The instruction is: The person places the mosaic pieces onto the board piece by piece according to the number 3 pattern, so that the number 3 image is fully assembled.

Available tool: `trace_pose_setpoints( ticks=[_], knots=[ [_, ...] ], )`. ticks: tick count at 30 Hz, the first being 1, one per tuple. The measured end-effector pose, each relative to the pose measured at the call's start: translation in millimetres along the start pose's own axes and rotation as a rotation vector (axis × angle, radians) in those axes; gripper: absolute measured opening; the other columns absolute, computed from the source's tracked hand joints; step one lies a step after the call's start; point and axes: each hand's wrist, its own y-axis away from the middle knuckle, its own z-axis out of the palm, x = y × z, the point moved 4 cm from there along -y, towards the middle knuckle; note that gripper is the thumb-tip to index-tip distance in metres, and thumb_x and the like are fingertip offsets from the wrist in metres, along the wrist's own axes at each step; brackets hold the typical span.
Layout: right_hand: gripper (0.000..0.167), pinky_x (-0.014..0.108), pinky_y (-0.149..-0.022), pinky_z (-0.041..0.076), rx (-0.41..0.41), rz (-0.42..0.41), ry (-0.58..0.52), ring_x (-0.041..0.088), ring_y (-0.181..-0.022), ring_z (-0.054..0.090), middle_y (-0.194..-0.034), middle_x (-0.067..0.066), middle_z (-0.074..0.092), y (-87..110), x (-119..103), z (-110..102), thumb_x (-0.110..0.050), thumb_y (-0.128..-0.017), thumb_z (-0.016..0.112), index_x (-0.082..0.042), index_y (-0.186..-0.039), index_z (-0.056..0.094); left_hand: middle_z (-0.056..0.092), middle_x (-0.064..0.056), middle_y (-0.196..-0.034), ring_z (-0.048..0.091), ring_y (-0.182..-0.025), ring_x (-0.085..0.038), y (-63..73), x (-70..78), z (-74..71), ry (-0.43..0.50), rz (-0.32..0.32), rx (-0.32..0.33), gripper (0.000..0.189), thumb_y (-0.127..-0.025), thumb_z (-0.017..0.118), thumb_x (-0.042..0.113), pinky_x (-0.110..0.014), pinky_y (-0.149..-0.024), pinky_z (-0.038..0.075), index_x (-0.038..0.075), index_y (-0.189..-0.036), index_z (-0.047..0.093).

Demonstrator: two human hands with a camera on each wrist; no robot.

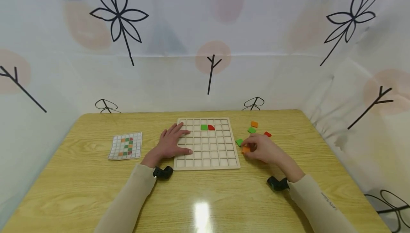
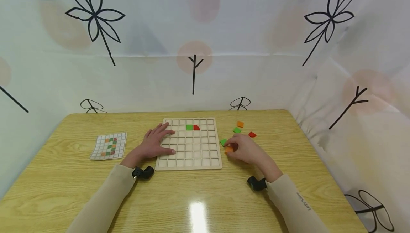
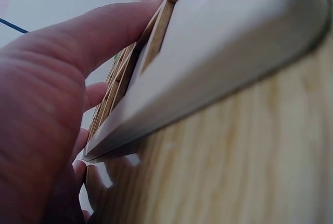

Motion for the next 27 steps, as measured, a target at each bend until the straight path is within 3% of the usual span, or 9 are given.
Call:
trace_pose_setpoints(
  ticks=[6,19,27],
  knots=[
    [0.026,0.029,-0.067,0.051,0.014,-0.019,-0.054,0.013,-0.077,0.056,-0.085,-0.005,0.062,-5.0,-4.5,-3.2,-0.009,-0.083,0.081,-0.003,-0.107,0.074,0.016,-0.012,-0.165,0.007,-0.151,-0.035,0.8,0.1,-0.4,-0.001,0.004,0.006,0.076,-0.084,0.075,0.053,-0.064,-0.114,0.005,0.018,-0.147,0.050],
    [0.025,0.030,-0.070,0.054,0.107,-0.034,-0.057,0.015,-0.079,0.058,-0.088,-0.001,0.062,-23.1,-12.9,-5.2,-0.009,-0.083,0.081,-0.003,-0.106,0.073,0.017,-0.013,-0.165,0.008,-0.151,-0.037,2.1,4.0,-2.6,0.008,0.014,0.017,0.074,-0.084,0.076,0.050,-0.065,-0.114,0.005,0.016,-0.146,0.051],
    [0.026,0.032,-0.073,0.055,0.109,-0.036,-0.089,0.018,-0.083,0.060,-0.092,0.001,0.063,-39.5,-19.8,-0.1,-0.006,-0.084,0.076,-0.002,-0.109,0.073,0.017,-0.015,-0.164,0.008,-0.151,-0.038,1.8,5.2,-2.8,0.012,0.017,0.014,0.074,-0.084,0.076,0.049,-0.065,-0.113,0.005,0.014,-0.145,0.052]
  ],
)
